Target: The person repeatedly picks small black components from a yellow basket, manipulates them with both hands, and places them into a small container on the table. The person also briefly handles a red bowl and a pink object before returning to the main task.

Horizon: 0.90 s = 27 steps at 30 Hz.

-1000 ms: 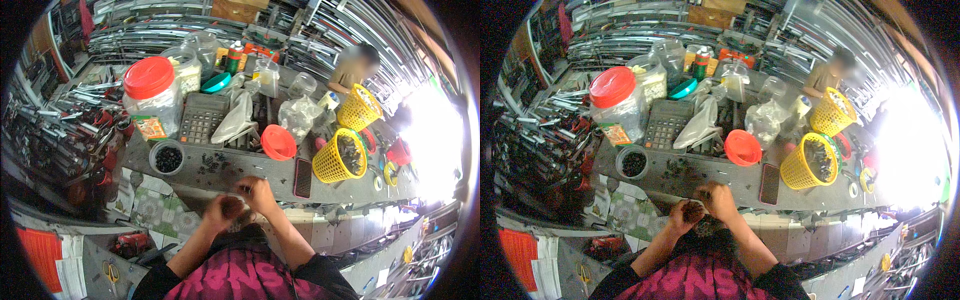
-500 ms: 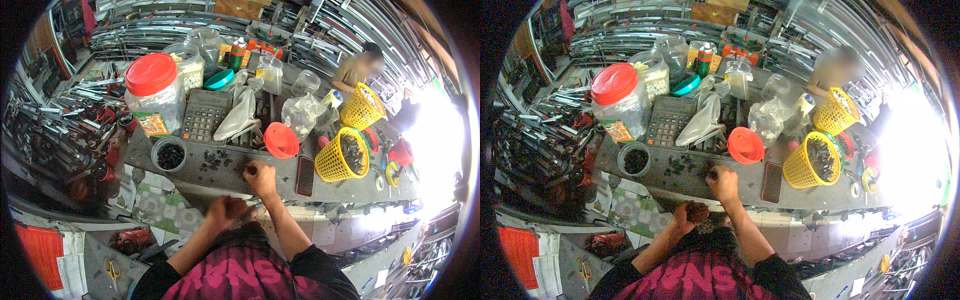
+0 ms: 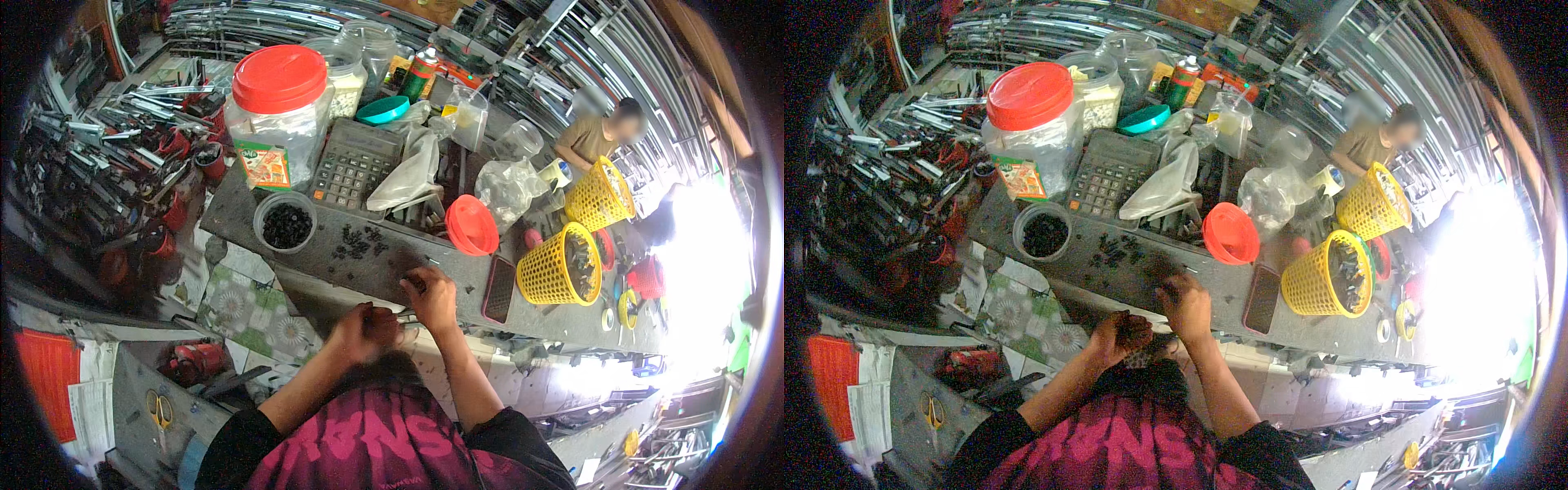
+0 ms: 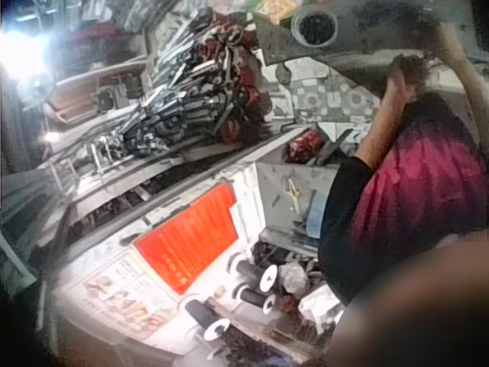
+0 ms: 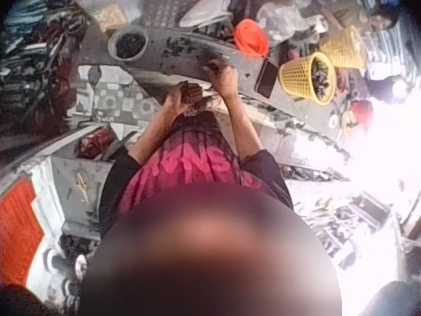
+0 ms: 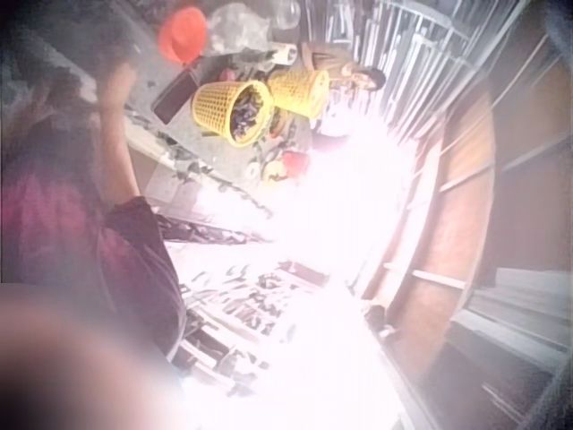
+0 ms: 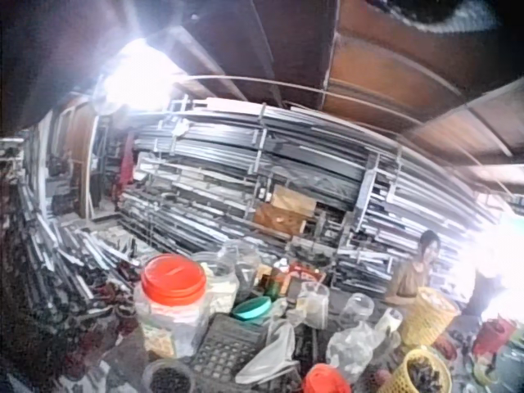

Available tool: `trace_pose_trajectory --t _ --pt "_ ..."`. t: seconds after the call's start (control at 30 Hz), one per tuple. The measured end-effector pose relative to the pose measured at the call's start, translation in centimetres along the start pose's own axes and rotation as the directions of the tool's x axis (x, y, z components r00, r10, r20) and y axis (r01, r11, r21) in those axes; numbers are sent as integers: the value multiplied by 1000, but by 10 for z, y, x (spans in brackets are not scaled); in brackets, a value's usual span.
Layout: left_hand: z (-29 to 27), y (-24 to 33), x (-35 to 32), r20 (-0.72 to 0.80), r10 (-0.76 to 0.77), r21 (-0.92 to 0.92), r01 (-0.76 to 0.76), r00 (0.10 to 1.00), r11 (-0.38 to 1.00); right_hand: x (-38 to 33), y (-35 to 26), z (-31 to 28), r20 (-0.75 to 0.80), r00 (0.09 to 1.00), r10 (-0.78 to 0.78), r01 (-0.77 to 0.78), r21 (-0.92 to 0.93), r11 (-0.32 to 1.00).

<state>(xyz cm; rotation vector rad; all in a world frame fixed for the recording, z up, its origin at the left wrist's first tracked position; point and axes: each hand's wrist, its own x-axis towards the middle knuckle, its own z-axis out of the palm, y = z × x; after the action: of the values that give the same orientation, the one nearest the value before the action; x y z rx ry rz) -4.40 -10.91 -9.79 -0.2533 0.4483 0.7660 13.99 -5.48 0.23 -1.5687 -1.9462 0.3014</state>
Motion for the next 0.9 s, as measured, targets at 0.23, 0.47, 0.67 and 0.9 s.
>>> trace_pose_trajectory --t 0.23,0.47,0.67,0.9 --pt "-17 4 6 -87 149 85 -142 985 986 -1 -21 1 87 996 37 -43 71 997" --pt "-64 15 25 53 508 448 -475 860 757 -8 -63 24 250 951 -180 164 87 983" --pt "-34 32 2 -67 435 70 -430 898 900 13 -41 82 325 930 -173 195 -37 980" --pt "-25 54 -20 -87 423 71 -418 902 906 1 -39 112 202 959 -199 210 -30 977"
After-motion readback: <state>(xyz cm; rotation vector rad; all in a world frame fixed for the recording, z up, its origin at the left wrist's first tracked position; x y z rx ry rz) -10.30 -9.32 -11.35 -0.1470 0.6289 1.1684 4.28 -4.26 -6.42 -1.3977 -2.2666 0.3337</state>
